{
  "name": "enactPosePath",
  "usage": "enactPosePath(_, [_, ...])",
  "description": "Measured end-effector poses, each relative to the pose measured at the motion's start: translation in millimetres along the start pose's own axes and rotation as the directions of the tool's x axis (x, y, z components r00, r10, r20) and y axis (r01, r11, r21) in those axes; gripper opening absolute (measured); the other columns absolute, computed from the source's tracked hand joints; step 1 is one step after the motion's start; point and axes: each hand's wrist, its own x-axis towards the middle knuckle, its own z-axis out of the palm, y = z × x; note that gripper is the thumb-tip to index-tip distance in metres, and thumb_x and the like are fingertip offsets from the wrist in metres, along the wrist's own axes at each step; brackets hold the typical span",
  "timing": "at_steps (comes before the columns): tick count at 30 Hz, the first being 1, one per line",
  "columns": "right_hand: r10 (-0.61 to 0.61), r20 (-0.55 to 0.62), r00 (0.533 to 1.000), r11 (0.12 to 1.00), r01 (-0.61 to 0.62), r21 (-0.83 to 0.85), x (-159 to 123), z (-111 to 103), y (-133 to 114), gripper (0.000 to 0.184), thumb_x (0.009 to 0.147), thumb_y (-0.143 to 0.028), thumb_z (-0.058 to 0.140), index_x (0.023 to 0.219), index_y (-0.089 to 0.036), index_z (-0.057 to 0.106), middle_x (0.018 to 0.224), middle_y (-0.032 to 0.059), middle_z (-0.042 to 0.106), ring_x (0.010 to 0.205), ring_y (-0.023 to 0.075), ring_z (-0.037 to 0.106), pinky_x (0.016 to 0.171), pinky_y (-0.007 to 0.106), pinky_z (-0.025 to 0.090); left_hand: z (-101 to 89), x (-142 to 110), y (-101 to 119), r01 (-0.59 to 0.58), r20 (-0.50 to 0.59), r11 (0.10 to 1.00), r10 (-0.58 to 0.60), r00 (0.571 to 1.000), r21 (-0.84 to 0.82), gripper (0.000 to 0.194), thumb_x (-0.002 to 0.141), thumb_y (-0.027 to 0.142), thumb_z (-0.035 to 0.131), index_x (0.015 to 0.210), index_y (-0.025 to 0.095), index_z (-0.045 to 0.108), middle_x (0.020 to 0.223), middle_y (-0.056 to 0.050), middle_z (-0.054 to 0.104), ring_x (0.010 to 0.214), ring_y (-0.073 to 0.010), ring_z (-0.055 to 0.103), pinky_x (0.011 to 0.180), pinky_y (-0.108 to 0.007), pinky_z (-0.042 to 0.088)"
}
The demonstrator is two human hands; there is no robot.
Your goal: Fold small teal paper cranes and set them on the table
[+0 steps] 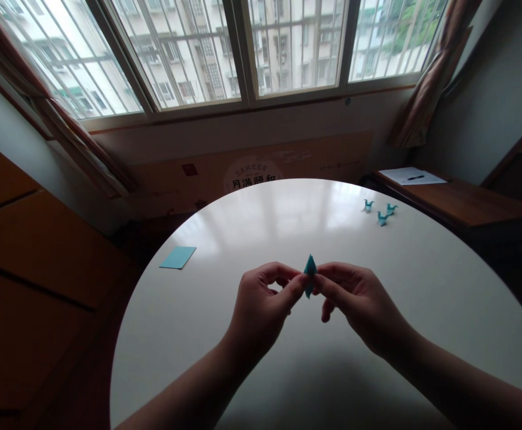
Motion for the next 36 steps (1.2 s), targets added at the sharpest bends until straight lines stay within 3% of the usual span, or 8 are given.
enactPosePath(4, [-0.01, -0.011, 1.0, 0.996, 0.009, -0.087, 0.0, -2.9, -0.5, 0.021, 0.085, -0.033, 0.077, 0.102, -0.02, 0.08, 0.083, 0.0059, 0.07, 0.07, 0.0181, 0.062, 0.046, 0.022, 0.055, 0.7, -0.5, -0.5, 0.016, 0.004, 1.0, -0.016, 1.0, 0.022, 0.025, 0.082, 0.037, 0.075, 0.077, 0.013, 0.074, 0.068, -0.006, 0.069, 0.057, -0.0139, 0.056, 0.048, -0.022, 0.046])
enactPosePath(9, [-0.014, -0.024, 1.0, 0.996, 0.012, -0.083, -0.1, -3.2, 1.5, 0.02, 0.085, -0.033, 0.077, 0.1, -0.02, 0.079, 0.082, 0.0041, 0.069, 0.064, 0.0153, 0.06, 0.046, 0.023, 0.054, 3.7, -1.6, -0.6, 0.02, -0.004, 0.998, -0.019, 1.0, 0.054, 0.024, 0.082, 0.037, 0.075, 0.077, 0.013, 0.075, 0.07, -0.006, 0.07, 0.057, -0.0142, 0.056, 0.048, -0.023, 0.046])
enactPosePath(19, [0.074, -0.001, 0.997, 0.997, -0.074, 0.02, 0.5, -2.2, -4.4, 0.022, 0.087, -0.037, 0.075, 0.101, -0.021, 0.081, 0.085, 0.0076, 0.071, 0.078, 0.0191, 0.062, 0.048, 0.021, 0.054, -4.3, 7.9, -6.3, 0.254, 0.144, 0.928, -0.221, 0.964, -0.274, 0.024, 0.078, 0.038, 0.081, 0.075, 0.015, 0.074, 0.064, 0.0, 0.062, 0.051, -0.0075, 0.046, 0.042, -0.016, 0.038])
enactPosePath(23, [0.086, -0.002, 0.996, 0.996, -0.086, 0.038, 0.8, -3.3, -2.7, 0.022, 0.085, -0.036, 0.077, 0.101, -0.021, 0.081, 0.086, 0.0082, 0.071, 0.078, 0.0192, 0.062, 0.046, 0.02, 0.053, -4.2, 7.7, -6.7, 0.22, 0.115, 0.944, -0.197, 0.974, -0.244, 0.028, 0.078, 0.041, 0.08, 0.073, 0.014, 0.074, 0.06, 0.0, 0.06, 0.049, -0.008, 0.045, 0.041, -0.017, 0.038])
enactPosePath(30, [0.059, -0.027, 0.998, 0.997, -0.06, -0.043, 0.9, -4.4, 0.8, 0.023, 0.082, -0.033, 0.08, 0.101, -0.02, 0.081, 0.082, 0.0061, 0.07, 0.067, 0.0167, 0.061, 0.043, 0.02, 0.052, -2.1, 4.0, -4.8, 0.068, 0.039, 0.997, -0.067, 0.997, -0.029, 0.024, 0.082, 0.037, 0.077, 0.076, 0.013, 0.075, 0.065, -0.004, 0.066, 0.053, -0.0103, 0.052, 0.043, -0.018, 0.043])
enactPosePath(36, [0.074, 0.01, 0.997, 0.996, -0.074, 0.044, 1.6, -5.2, 1.1, 0.022, 0.081, -0.033, 0.081, 0.1, -0.022, 0.081, 0.082, 0.0053, 0.071, 0.069, 0.0163, 0.063, 0.042, 0.017, 0.05, -3.5, 3.2, -5.1, 0.08, 0.053, 0.994, -0.075, 0.996, -0.079, 0.025, 0.083, 0.038, 0.077, 0.075, 0.014, 0.075, 0.065, -0.002, 0.066, 0.052, -0.0091, 0.051, 0.043, -0.017, 0.042])
